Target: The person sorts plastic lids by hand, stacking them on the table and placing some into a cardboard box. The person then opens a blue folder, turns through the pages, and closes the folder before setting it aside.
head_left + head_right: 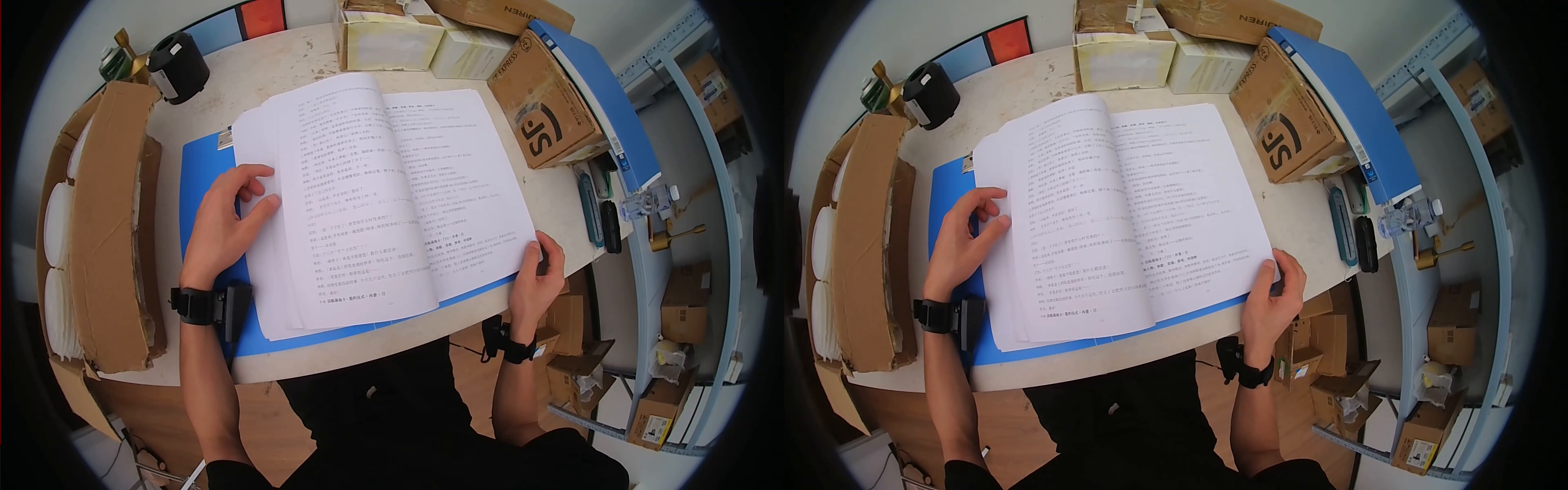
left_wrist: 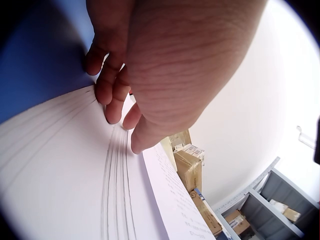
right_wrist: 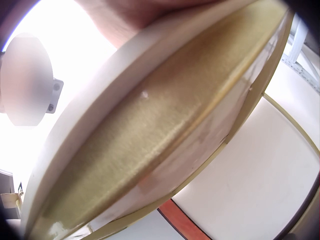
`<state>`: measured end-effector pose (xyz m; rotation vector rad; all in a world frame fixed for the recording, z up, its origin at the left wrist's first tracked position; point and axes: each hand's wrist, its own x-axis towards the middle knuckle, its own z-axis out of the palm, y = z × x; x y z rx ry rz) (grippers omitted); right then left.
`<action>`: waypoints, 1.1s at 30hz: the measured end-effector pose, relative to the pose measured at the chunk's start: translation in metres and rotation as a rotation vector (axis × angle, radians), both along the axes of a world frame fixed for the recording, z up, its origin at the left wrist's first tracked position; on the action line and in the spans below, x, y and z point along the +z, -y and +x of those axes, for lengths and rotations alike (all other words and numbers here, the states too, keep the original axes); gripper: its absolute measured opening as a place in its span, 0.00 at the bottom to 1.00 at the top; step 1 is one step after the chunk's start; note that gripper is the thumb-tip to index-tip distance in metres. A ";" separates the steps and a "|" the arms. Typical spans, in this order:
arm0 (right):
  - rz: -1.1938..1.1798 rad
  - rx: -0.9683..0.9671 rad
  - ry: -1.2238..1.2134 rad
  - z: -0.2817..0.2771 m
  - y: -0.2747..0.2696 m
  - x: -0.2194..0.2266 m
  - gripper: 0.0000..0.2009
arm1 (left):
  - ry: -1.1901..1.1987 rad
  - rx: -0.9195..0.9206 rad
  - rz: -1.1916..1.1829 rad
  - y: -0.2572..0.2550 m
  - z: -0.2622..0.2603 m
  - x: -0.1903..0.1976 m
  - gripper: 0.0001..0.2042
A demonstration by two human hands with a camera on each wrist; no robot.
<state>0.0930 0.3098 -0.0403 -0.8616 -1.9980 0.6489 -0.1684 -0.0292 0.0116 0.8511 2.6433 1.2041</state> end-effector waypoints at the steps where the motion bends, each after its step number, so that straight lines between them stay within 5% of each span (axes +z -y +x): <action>1: -0.020 0.006 -0.016 0.000 -0.001 -0.001 0.11 | -0.001 -0.001 -0.001 0.000 0.000 0.000 0.17; 33: -0.104 0.159 -0.138 0.002 0.002 0.002 0.12 | 0.023 0.013 0.014 -0.002 0.001 0.002 0.16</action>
